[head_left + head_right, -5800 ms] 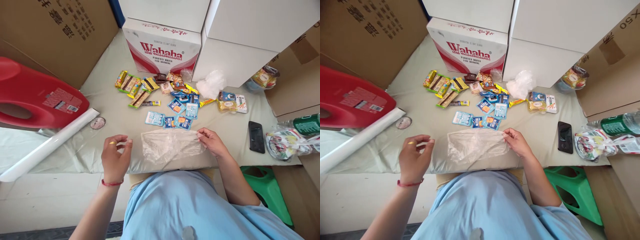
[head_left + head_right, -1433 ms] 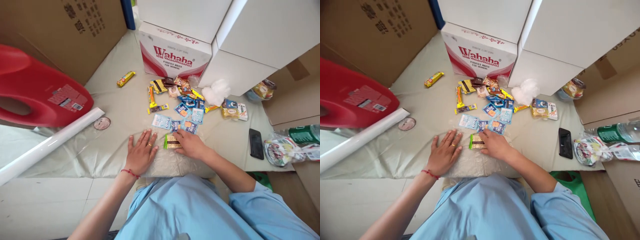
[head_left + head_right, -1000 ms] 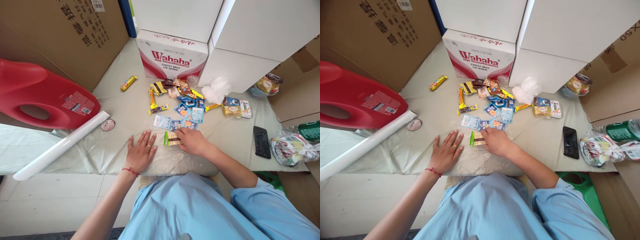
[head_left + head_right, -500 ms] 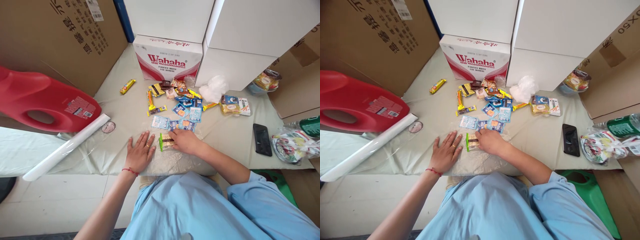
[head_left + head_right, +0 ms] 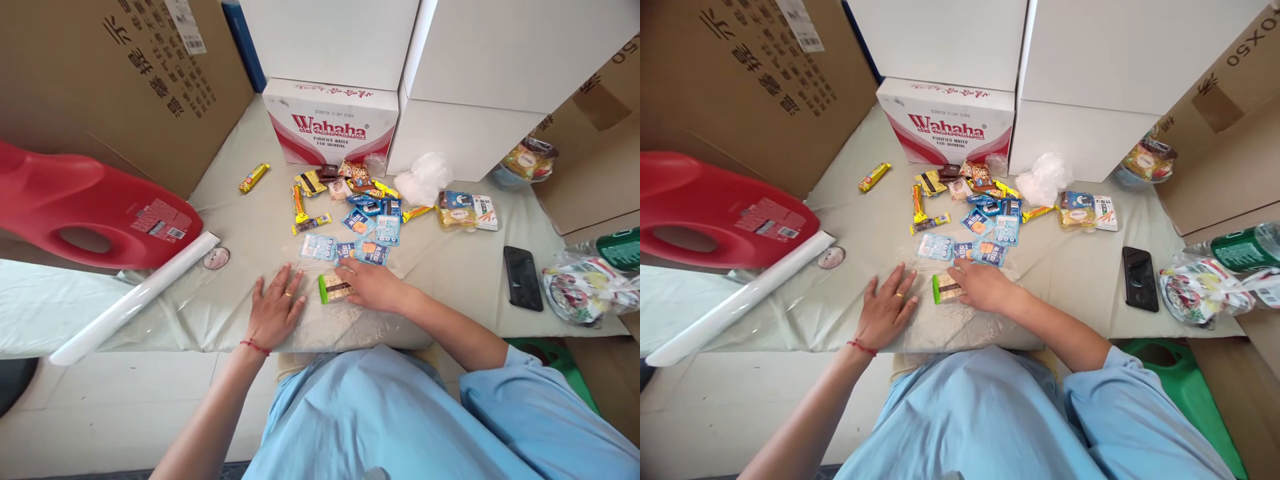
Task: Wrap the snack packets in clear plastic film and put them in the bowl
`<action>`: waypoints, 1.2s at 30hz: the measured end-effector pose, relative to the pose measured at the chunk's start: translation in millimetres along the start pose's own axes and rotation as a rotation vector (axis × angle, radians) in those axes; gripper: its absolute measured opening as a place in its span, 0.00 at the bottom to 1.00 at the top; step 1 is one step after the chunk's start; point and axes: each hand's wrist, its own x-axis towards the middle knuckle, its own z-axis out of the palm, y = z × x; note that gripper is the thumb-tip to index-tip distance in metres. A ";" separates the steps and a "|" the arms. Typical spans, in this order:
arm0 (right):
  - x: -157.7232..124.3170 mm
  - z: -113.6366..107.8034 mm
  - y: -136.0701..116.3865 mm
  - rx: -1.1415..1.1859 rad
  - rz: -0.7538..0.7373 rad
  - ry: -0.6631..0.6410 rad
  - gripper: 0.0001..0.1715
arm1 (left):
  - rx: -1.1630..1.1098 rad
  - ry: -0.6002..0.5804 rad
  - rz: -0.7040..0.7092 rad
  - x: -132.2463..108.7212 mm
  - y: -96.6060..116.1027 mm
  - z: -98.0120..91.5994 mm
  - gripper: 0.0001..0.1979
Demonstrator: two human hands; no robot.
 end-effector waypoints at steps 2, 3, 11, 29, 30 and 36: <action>-23.3 1.5 14.6 0.096 -0.016 0.107 0.30 | -0.071 0.126 0.042 -10.7 -2.5 -6.2 0.32; -37.9 3.8 22.4 0.139 -0.036 0.157 0.26 | -0.112 0.181 0.087 -18.2 -2.5 -10.6 0.33; -124.0 75.9 41.3 0.226 -0.076 0.358 0.19 | -0.253 0.061 0.452 -76.1 13.7 -11.3 0.23; -7.8 -0.4 64.9 0.104 0.358 0.091 0.11 | -0.452 -0.079 -0.361 36.8 1.7 -33.5 0.19; -7.0 -2.1 61.9 0.035 0.378 0.116 0.11 | -0.448 -0.078 -0.366 37.9 3.5 -33.0 0.19; -2.7 -1.1 22.1 0.038 0.014 0.332 0.15 | -0.619 0.055 -0.441 30.6 12.0 -34.0 0.25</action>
